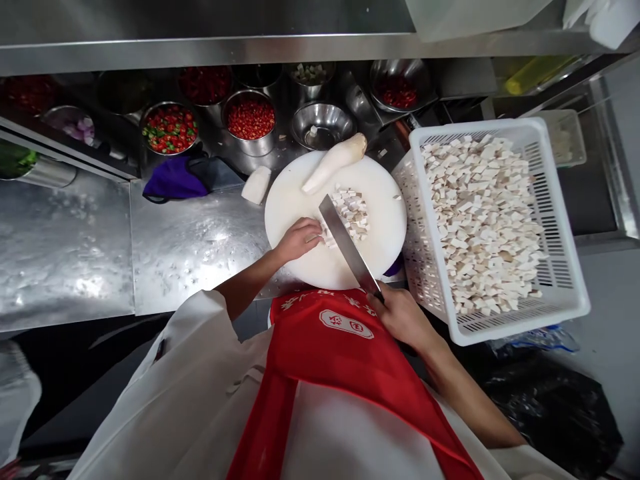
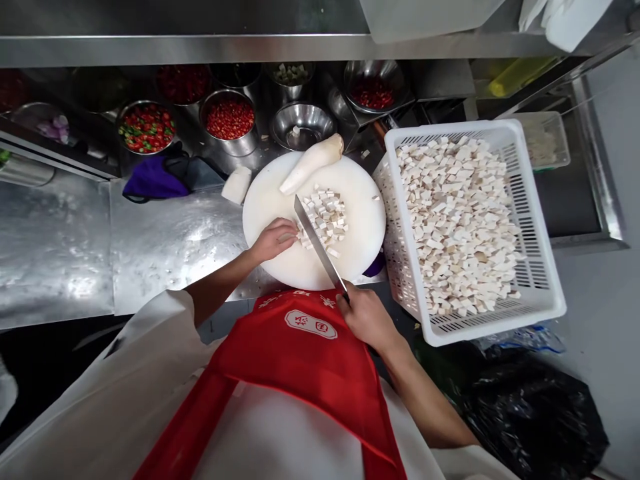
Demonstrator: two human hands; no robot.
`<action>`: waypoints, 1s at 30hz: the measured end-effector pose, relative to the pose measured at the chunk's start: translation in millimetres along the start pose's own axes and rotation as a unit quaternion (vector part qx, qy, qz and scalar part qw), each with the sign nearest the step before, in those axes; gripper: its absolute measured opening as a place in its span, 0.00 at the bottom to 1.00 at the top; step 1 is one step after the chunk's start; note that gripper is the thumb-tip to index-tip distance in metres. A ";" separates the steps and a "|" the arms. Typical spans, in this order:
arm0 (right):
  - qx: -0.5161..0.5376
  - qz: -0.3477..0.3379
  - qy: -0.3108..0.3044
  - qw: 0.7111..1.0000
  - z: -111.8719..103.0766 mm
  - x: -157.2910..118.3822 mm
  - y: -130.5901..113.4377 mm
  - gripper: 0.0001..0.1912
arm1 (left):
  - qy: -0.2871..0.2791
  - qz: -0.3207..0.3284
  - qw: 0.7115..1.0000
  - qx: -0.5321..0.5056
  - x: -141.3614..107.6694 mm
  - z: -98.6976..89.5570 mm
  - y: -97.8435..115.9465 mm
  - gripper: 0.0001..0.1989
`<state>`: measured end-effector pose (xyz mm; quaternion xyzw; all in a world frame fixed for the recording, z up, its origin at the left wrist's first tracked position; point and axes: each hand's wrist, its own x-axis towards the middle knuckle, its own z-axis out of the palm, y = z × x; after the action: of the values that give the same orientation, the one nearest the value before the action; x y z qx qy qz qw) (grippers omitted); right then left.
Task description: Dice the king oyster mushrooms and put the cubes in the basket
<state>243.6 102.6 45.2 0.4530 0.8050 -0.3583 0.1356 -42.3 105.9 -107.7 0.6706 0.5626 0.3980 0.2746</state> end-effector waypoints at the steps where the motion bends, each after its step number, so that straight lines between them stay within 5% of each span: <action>1: -0.008 0.003 -0.013 1.000 -0.1 1.0 -0.7 0.15 | -0.018 0.008 1.000 0.006 -0.9 3.5 1.2 0.09; 7: -0.057 0.018 -0.043 0.997 6.5 18.1 -0.1 0.12 | -0.095 0.028 0.993 0.070 -0.7 18.3 -0.7 0.11; 13: -0.048 0.016 -0.007 0.999 33.0 47.1 11.3 0.17 | -0.079 0.012 0.993 0.092 -10.4 31.5 9.9 0.13; 16: -0.019 -0.015 0.014 1.000 37.9 44.7 20.9 0.20 | -0.059 -0.023 0.992 0.112 -18.9 22.1 15.4 0.10; 18: 0.028 -0.029 0.051 0.998 37.9 36.7 27.2 0.22 | -0.012 -0.074 0.986 0.149 -26.2 -10.7 5.7 0.11; 20: 0.075 -0.037 0.087 0.993 36.2 27.0 31.8 0.23 | 0.104 -0.198 0.949 0.222 -38.7 -69.6 -15.1 0.12; 22: 0.106 -0.034 0.109 0.988 33.5 16.7 33.0 0.23 | 0.282 -0.406 0.812 0.310 -56.6 -142.5 -41.6 0.16; 23: 0.117 -0.028 0.115 0.986 31.9 11.4 32.3 0.22 | 0.316 -0.449 0.772 0.320 -66.1 -177.8 -55.1 0.24; 24: 0.127 -0.020 0.119 0.985 30.4 6.0 31.0 0.21 | 0.325 -0.487 0.748 0.313 -74.9 -208.7 -68.0 0.29; 26: 0.147 -0.009 0.128 0.981 28.0 -4.7 27.7 0.21 | 0.251 -0.583 0.731 0.249 -87.5 -251.0 -89.5 0.35; 28: 0.173 -0.011 0.142 0.975 27.6 -14.7 25.0 0.25 | 0.191 -0.608 0.742 0.207 -91.4 -264.0 -101.6 0.35; 30: 0.196 -0.025 0.156 0.968 30.0 -23.2 22.5 0.32 | 0.171 -0.582 0.772 0.189 -85.3 -252.0 -102.5 0.32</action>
<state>271.8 74.4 26.4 0.5009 0.7411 -0.4375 -0.0921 -313.9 24.9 -76.4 0.1742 0.9470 0.1561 0.2203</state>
